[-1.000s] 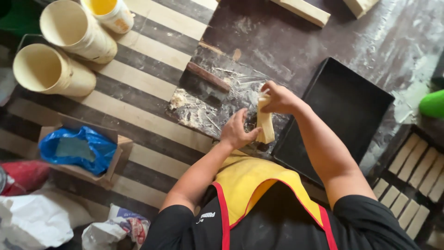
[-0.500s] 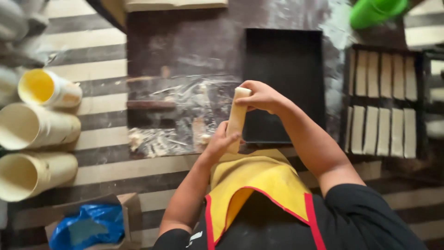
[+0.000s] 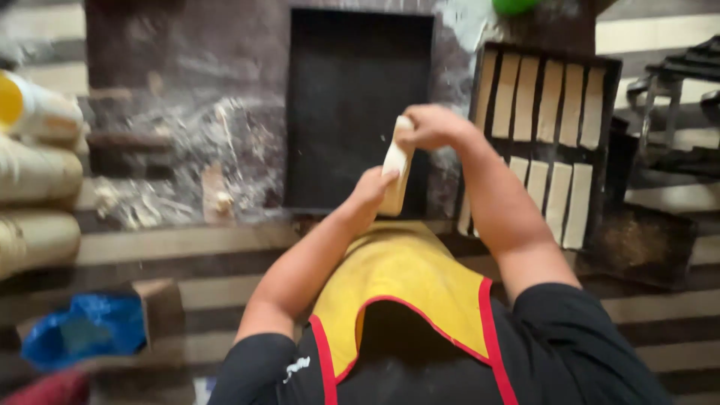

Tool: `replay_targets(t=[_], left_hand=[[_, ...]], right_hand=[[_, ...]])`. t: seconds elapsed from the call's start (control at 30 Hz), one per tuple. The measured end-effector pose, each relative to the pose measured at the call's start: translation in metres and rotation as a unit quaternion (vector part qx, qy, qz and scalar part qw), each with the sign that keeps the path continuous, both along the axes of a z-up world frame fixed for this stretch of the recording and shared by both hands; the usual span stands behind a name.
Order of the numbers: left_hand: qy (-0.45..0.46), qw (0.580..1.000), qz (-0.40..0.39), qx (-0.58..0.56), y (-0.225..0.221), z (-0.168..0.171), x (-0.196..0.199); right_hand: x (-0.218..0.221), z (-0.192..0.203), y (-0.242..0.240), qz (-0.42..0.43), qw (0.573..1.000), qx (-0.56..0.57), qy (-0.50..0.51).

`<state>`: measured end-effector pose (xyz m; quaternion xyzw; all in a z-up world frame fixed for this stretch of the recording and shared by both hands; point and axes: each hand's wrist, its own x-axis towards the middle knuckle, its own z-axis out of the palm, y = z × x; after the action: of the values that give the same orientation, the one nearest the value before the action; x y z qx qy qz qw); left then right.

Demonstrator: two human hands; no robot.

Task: Placing pre-cut dough strips into metal baking trays in a production area.

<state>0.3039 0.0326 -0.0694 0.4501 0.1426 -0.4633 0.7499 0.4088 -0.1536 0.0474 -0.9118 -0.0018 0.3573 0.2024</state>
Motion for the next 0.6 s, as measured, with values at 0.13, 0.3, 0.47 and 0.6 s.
replay_targets(t=[0.13,0.3,0.47,0.6], left_hand=[[-0.063,0.993,0.093,0.042,-0.044,-0.021,-0.02],[-0.115,0.976,0.035,0.183,-0.049,-0.022,-0.022],[-0.261,0.897,-0.204,0.293,-0.039,0.036,-0.013],[-0.287,0.811,-0.309,0.406,-0.036,0.063,-0.009]], right_hand=[[0.001,-0.028,-0.026,0.027,0.999,-0.005,-0.034],[0.007,-0.04,-0.04,0.099,0.994,0.032,0.017],[-0.006,-0.027,-0.048,0.129,0.991,0.038,0.026],[-0.026,-0.035,-0.056,0.091,0.976,0.051,-0.19]])
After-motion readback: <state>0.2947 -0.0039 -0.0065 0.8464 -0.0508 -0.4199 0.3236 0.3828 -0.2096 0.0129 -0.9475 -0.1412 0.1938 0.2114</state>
